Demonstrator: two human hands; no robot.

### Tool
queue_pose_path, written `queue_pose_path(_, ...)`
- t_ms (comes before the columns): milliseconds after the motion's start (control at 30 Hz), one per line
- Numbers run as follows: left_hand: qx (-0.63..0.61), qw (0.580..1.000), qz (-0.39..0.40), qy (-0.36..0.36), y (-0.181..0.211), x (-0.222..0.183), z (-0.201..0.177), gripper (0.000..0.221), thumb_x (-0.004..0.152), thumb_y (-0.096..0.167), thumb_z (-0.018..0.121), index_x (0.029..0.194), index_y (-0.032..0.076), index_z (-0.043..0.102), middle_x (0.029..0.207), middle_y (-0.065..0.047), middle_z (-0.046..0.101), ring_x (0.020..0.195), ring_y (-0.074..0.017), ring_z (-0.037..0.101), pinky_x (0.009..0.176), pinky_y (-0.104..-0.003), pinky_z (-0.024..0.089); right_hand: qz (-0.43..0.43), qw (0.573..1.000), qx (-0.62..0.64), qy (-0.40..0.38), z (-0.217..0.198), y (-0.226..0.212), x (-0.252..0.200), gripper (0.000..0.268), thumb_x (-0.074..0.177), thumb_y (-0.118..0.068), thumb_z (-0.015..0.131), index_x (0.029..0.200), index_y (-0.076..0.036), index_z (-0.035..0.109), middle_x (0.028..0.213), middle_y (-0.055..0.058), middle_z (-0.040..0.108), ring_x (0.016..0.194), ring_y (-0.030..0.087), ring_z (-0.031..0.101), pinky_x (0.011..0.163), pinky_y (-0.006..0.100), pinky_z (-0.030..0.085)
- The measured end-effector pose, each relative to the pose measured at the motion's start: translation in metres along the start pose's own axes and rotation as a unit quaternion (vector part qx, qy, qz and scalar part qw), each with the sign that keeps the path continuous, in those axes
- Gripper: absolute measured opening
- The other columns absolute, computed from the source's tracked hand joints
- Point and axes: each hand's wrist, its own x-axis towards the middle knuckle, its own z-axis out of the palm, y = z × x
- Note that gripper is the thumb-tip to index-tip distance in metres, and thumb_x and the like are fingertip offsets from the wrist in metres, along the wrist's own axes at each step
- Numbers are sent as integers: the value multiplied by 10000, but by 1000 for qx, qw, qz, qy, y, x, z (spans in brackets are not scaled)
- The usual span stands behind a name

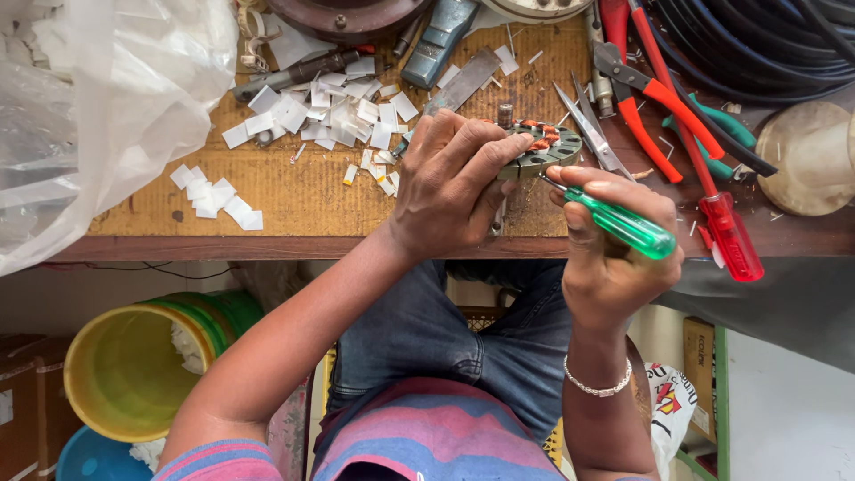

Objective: The person works on a circular electrical component, likely a motor stator, using a screwdriver to adjust copper windings and scissors to cut small white insulating pieces. They repeatedly insert the cut pieces into slots on the component and use the screwdriver to press them into place.

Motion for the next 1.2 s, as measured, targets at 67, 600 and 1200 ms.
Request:
queue_pose_path(67, 7, 1000, 2, -6, 0, -2, 1, 364, 965, 169, 717, 1314, 100, 641, 1145, -33, 629, 1007, -229, 562, 887, -401, 437, 11, 999, 24, 23, 10, -2, -5, 261, 1144, -160, 701, 1214, 26, 532, 1169, 217, 714, 1051, 272, 750, 881, 320, 666)
queue_pose_path(600, 20, 1000, -3, -11, 2, -1, -1, 421, 920, 206, 764, 1311, 122, 630, 1215, 14, 647, 1012, -233, 555, 903, -395, 441, 23, 995, 30, 97, 27, 3, -24, 350, 1142, -237, 685, 1278, 31, 504, 1185, 228, 687, 1108, 283, 746, 856, 334, 688)
queue_pose_path(1200, 2, 1000, -4, 12, 4, 4, -5, 341, 919, 196, 750, 1233, 100, 656, 1096, -51, 621, 997, -242, 587, 883, -412, 479, 15, 990, 89, 113, -9, 7, -8, 361, 1080, -248, 785, 1203, 22, 580, 1075, 215, 737, 958, 266, 772, 796, 320, 669)
